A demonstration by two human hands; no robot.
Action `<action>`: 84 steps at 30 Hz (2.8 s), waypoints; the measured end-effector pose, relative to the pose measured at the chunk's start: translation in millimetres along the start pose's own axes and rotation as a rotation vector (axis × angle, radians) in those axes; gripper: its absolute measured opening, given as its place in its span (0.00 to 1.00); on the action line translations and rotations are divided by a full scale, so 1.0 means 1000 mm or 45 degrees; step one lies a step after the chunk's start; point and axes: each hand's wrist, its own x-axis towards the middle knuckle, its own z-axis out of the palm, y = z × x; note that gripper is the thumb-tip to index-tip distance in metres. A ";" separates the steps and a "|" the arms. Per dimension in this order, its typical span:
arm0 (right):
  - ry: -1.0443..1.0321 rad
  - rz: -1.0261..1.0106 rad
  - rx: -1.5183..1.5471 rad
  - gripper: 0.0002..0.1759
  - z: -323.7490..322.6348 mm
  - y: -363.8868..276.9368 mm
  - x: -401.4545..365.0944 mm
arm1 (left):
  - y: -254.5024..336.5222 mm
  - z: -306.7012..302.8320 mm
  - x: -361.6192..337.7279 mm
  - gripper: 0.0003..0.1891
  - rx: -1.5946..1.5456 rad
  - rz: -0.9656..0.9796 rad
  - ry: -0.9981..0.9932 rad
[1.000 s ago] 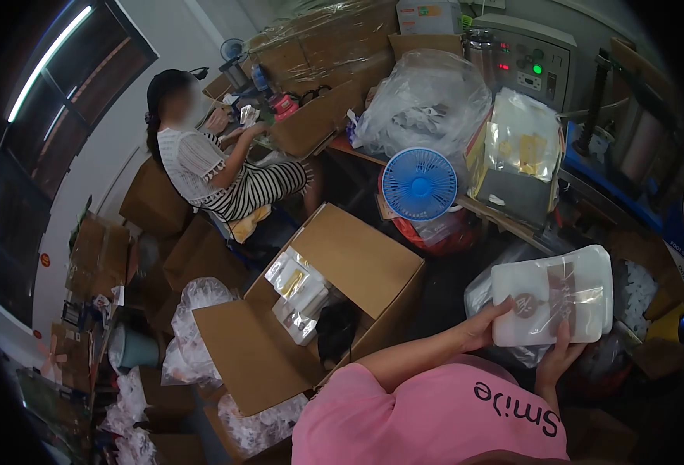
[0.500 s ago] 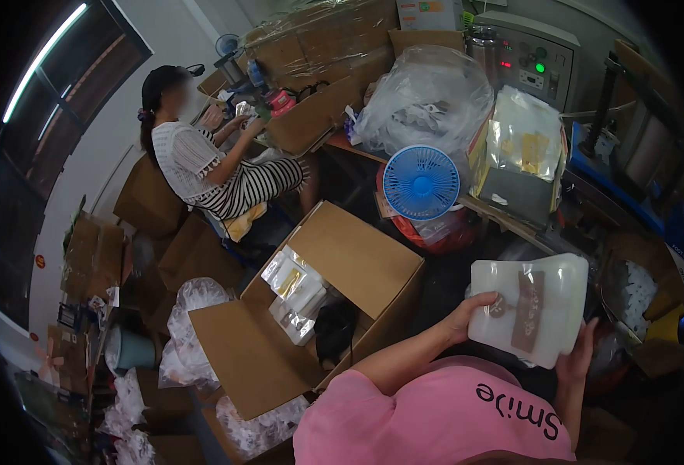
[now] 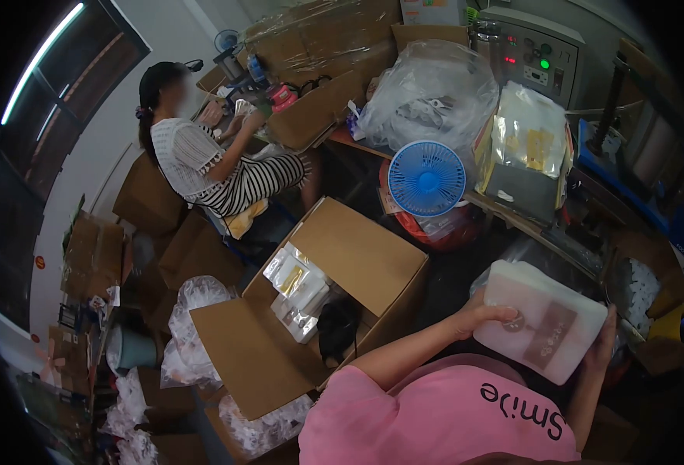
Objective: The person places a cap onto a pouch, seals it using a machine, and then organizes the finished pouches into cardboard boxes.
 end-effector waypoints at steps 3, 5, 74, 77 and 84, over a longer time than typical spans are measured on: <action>0.197 -0.386 0.506 0.12 -0.038 -0.029 0.002 | 0.027 -0.009 -0.003 0.36 0.319 0.104 0.069; 0.303 -0.456 0.698 0.17 -0.032 -0.036 0.003 | 0.039 -0.009 -0.003 0.37 0.485 0.244 0.168; 0.933 0.463 -2.871 0.06 -0.157 -0.216 -0.031 | 0.098 -0.067 0.286 0.44 2.041 0.879 0.843; 0.938 0.035 -2.932 0.07 -0.169 -0.209 -0.035 | 0.101 -0.048 0.301 0.35 2.526 0.921 0.578; 1.063 0.003 -3.121 0.08 -0.182 -0.197 -0.046 | 0.066 -0.076 0.301 0.28 2.735 0.898 0.236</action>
